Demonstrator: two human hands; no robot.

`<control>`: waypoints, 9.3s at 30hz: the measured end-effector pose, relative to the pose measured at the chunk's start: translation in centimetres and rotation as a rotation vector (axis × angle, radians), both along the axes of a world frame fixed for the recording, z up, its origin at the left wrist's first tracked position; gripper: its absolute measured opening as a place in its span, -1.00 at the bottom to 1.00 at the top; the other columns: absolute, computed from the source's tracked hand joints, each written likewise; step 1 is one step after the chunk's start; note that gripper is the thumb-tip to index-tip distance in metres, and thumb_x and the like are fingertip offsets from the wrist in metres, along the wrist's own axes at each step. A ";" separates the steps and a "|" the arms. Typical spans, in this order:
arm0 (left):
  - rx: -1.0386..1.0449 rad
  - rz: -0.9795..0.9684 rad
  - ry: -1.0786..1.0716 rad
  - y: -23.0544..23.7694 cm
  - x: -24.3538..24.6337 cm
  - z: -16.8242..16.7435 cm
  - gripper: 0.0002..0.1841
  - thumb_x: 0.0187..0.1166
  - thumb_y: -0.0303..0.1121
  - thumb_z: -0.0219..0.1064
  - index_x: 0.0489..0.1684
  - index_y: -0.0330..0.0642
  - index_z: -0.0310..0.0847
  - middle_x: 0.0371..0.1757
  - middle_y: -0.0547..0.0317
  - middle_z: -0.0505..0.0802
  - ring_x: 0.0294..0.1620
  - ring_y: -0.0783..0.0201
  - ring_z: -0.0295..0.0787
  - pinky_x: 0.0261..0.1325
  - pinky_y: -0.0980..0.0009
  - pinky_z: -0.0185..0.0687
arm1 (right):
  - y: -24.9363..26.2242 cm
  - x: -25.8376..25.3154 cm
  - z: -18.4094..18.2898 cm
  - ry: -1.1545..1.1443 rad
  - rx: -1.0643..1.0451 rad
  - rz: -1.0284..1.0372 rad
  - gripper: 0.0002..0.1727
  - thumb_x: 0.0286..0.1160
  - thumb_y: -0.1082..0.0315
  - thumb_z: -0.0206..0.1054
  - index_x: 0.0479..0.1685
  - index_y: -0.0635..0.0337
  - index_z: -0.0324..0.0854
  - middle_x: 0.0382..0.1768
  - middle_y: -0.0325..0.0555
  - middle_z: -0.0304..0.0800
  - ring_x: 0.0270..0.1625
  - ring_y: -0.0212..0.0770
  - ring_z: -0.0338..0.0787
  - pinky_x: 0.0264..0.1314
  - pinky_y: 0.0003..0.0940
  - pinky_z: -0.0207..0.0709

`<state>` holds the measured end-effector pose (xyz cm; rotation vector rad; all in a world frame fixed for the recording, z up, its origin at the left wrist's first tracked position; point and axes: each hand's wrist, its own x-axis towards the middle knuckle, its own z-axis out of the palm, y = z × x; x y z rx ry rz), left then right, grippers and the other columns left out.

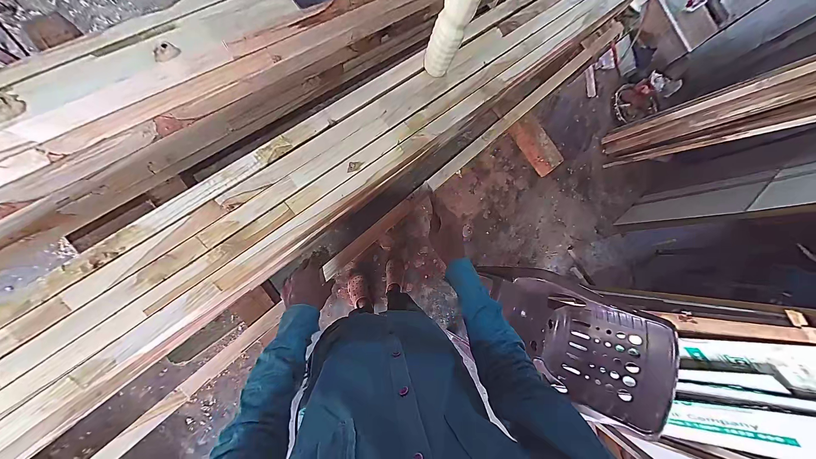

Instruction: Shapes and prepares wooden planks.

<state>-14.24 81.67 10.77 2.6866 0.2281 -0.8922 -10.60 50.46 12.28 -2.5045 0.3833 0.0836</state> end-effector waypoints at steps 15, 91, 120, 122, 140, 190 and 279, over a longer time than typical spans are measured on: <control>0.122 0.015 0.024 -2.1 -1.8 -1.7 -0.29 0.45 -0.37 0.41 0.72 0.19 0.39 0.53 -0.14 0.69 0.55 -0.27 0.58 0.54 -0.39 0.35 | -2.2 4.2 5.4 0.425 -0.131 -0.027 -0.61 0.73 0.22 0.17 0.29 0.28 0.69 0.20 0.30 0.79 0.32 0.26 0.77 0.36 0.28 0.55; -0.181 -0.127 0.353 33.3 -15.1 -2.0 -0.36 0.95 -0.01 -0.32 0.65 -0.29 0.41 0.45 -0.37 0.70 0.52 -0.23 0.64 0.57 -0.25 0.43 | 30.3 -25.1 3.0 0.301 1.027 -0.298 -0.56 0.92 0.09 -0.02 -0.09 0.25 0.62 -0.48 -0.17 0.73 -0.63 -0.39 0.61 -0.62 -0.54 0.50; 0.132 -0.058 0.048 28.1 -18.3 -2.8 -0.27 0.41 -0.20 0.52 0.64 -0.16 0.40 0.50 -0.16 0.69 0.52 -0.18 0.63 0.43 -0.29 0.52 | 32.7 -14.6 3.8 0.512 0.007 -0.058 -0.68 0.62 0.33 0.27 0.14 0.43 0.63 0.17 0.40 0.72 0.25 0.33 0.77 0.22 0.29 0.65; 0.120 -0.062 0.099 28.5 -18.1 -2.4 -0.26 0.40 -0.19 0.53 0.64 -0.15 0.39 0.49 -0.16 0.69 0.50 -0.19 0.64 0.41 -0.30 0.54 | 34.7 -17.8 3.4 0.553 -0.007 0.052 -0.70 0.67 0.29 0.23 0.14 0.33 0.65 0.10 0.33 0.73 0.21 0.30 0.78 0.17 0.26 0.68; 0.135 -0.035 0.053 27.5 -18.6 -1.8 -0.31 0.43 -0.22 0.52 0.60 -0.19 0.43 0.50 -0.19 0.68 0.53 -0.22 0.60 0.46 -0.31 0.48 | 36.1 -18.5 3.4 0.435 0.086 -0.031 -0.68 0.58 0.30 0.31 0.08 0.41 0.67 0.00 0.31 0.79 0.13 0.24 0.83 0.18 0.20 0.67; 0.008 -0.094 0.298 31.9 -16.9 -2.2 -0.51 0.53 -0.32 0.41 0.49 -0.10 0.56 0.38 -0.25 0.76 0.43 -0.31 0.68 0.33 -0.43 0.54 | 40.5 -24.6 -2.0 0.318 -0.038 0.165 -0.25 0.66 0.41 0.22 0.88 0.17 0.08 0.37 0.42 0.55 0.23 0.33 0.76 0.21 0.16 0.71; -0.301 -0.045 0.295 47.8 -30.0 -3.9 -0.43 0.71 0.23 0.13 0.08 -0.11 0.77 -0.37 0.12 0.83 -0.42 0.21 0.78 -0.27 0.17 0.77 | 56.4 -40.5 2.7 0.458 0.214 0.073 -0.67 0.68 0.27 0.22 0.23 0.29 0.62 -0.14 0.28 0.77 -0.08 0.26 0.83 -0.08 0.25 0.68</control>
